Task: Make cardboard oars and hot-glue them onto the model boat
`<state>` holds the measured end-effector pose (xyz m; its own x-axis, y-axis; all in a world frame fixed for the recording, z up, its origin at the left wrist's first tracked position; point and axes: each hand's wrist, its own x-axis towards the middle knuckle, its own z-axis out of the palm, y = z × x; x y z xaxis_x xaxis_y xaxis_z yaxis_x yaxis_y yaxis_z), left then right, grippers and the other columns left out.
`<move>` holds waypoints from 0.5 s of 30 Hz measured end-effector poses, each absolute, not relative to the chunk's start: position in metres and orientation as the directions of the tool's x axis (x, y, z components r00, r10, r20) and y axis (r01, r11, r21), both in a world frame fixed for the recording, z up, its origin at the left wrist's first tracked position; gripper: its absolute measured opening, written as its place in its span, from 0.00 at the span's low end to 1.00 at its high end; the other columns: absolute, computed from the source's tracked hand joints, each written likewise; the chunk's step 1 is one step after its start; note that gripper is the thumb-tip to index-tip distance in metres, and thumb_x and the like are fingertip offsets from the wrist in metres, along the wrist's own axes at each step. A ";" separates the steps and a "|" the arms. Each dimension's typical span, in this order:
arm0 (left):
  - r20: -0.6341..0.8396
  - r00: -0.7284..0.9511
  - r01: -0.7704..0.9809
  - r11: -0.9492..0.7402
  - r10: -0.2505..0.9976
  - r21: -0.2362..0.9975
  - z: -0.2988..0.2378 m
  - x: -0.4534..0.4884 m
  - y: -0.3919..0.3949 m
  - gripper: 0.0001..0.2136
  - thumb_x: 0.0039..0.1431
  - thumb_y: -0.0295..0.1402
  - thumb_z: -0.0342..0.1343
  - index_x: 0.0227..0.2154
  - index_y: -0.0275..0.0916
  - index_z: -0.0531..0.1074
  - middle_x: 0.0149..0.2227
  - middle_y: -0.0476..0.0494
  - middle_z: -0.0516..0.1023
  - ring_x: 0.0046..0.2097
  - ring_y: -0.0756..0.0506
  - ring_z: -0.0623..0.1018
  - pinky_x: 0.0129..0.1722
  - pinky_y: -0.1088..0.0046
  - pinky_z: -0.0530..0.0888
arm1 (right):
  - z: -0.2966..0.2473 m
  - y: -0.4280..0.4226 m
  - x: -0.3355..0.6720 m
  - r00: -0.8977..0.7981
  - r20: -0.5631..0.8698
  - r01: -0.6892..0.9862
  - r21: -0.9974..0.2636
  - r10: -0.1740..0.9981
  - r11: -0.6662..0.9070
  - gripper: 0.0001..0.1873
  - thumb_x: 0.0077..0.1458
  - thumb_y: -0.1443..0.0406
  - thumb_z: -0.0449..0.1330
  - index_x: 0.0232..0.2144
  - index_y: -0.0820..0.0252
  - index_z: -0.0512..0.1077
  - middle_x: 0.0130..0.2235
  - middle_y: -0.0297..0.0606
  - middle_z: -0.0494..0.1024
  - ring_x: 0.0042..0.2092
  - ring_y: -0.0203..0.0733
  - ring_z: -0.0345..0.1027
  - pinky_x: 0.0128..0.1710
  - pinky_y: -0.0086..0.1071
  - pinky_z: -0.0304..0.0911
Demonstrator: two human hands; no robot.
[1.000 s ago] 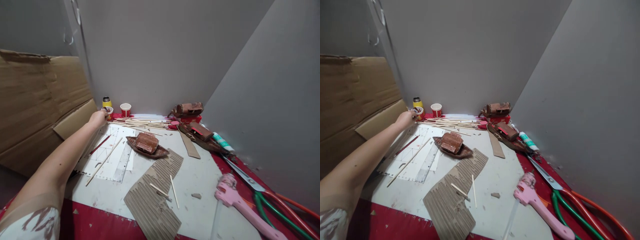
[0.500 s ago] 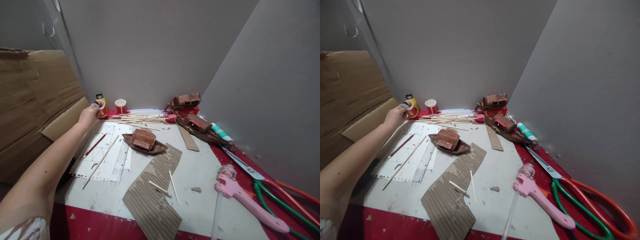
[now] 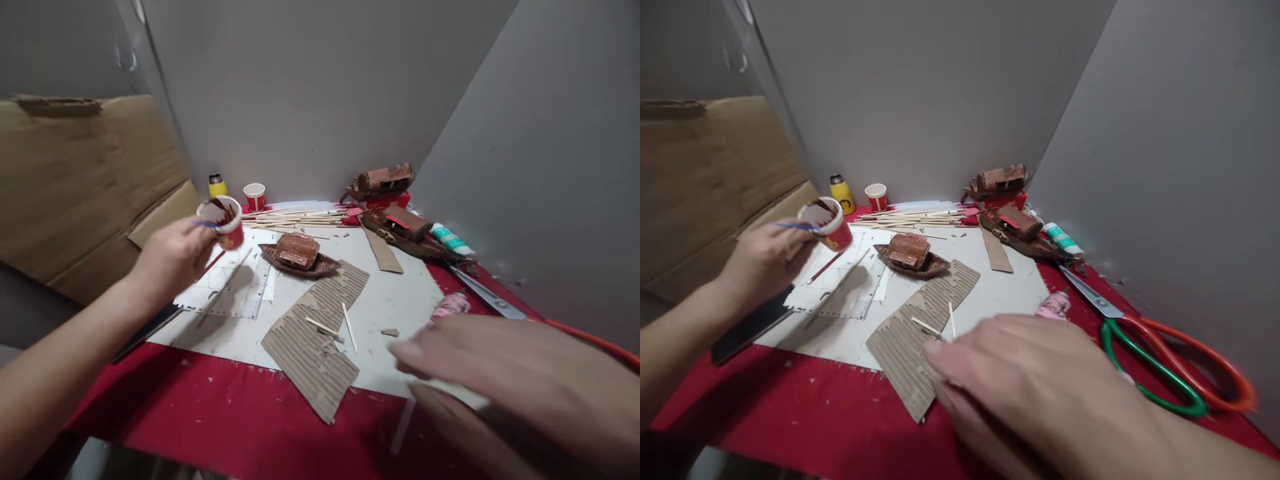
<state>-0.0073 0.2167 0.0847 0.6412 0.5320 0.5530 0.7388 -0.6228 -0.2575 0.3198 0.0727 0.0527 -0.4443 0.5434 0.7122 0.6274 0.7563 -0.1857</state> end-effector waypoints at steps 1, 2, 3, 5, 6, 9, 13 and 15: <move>0.556 0.668 0.709 -0.649 0.495 -0.276 0.082 -0.003 0.200 0.10 0.63 0.32 0.48 0.38 0.34 0.73 0.40 0.37 0.78 0.41 0.42 0.78 0.39 0.66 0.76 | 0.064 0.082 0.307 -0.513 0.677 0.579 -0.181 0.528 0.795 0.13 0.60 0.61 0.57 0.47 0.52 0.71 0.31 0.40 0.80 0.28 0.41 0.72 0.26 0.32 0.68; 0.543 0.693 0.685 -0.668 0.475 -0.291 0.079 0.002 0.184 0.09 0.63 0.30 0.48 0.38 0.35 0.73 0.41 0.38 0.78 0.40 0.44 0.78 0.38 0.68 0.76 | 0.073 0.090 0.294 -0.514 0.688 0.527 -0.217 0.512 0.822 0.16 0.61 0.65 0.56 0.52 0.56 0.67 0.32 0.41 0.80 0.29 0.40 0.72 0.28 0.32 0.68; 0.526 0.718 0.660 -0.687 0.456 -0.304 0.075 0.006 0.170 0.08 0.63 0.29 0.48 0.38 0.36 0.72 0.41 0.39 0.78 0.39 0.45 0.78 0.38 0.70 0.76 | 0.079 0.096 0.280 -0.484 0.714 0.481 -0.266 0.506 0.836 0.19 0.61 0.66 0.55 0.55 0.58 0.64 0.35 0.40 0.80 0.32 0.40 0.73 0.31 0.33 0.68; 0.483 0.770 0.598 -0.737 0.418 -0.316 0.070 0.011 0.147 0.09 0.63 0.26 0.48 0.42 0.35 0.71 0.44 0.36 0.77 0.41 0.44 0.78 0.37 0.69 0.77 | 0.083 0.104 0.255 -0.466 0.689 0.451 -0.355 0.555 0.819 0.25 0.60 0.67 0.57 0.59 0.61 0.60 0.37 0.41 0.79 0.34 0.41 0.73 0.32 0.33 0.68; 0.464 0.788 0.575 -0.751 0.404 -0.323 0.067 0.012 0.137 0.10 0.63 0.25 0.47 0.45 0.35 0.70 0.45 0.36 0.76 0.41 0.43 0.77 0.37 0.68 0.77 | 0.082 0.107 0.245 -0.477 0.693 0.435 -0.348 0.541 0.830 0.26 0.60 0.66 0.57 0.59 0.65 0.59 0.37 0.43 0.79 0.34 0.42 0.73 0.31 0.34 0.68; 0.400 0.825 0.537 -0.772 0.399 -0.340 0.064 0.013 0.118 0.09 0.63 0.25 0.46 0.43 0.33 0.69 0.43 0.35 0.75 0.40 0.43 0.76 0.36 0.66 0.76 | 0.075 0.110 0.226 -0.548 0.668 0.415 -0.306 0.504 0.857 0.23 0.59 0.66 0.58 0.55 0.71 0.63 0.36 0.46 0.79 0.35 0.45 0.73 0.33 0.36 0.68; 0.362 0.843 0.520 -0.778 0.398 -0.354 0.058 0.013 0.105 0.07 0.62 0.22 0.46 0.34 0.34 0.69 0.33 0.39 0.74 0.34 0.43 0.74 0.31 0.66 0.75 | 0.067 0.108 0.217 -0.643 0.663 0.344 -0.197 0.383 0.918 0.12 0.62 0.68 0.52 0.45 0.69 0.71 0.36 0.47 0.79 0.35 0.43 0.72 0.34 0.35 0.68; 0.358 0.846 0.517 -0.773 0.395 -0.369 0.053 0.013 0.102 0.08 0.61 0.22 0.45 0.33 0.34 0.69 0.31 0.40 0.73 0.32 0.43 0.73 0.29 0.66 0.75 | 0.064 0.108 0.216 -0.668 0.658 0.351 -0.134 0.348 0.927 0.12 0.64 0.69 0.49 0.40 0.67 0.72 0.33 0.46 0.79 0.33 0.42 0.71 0.30 0.33 0.66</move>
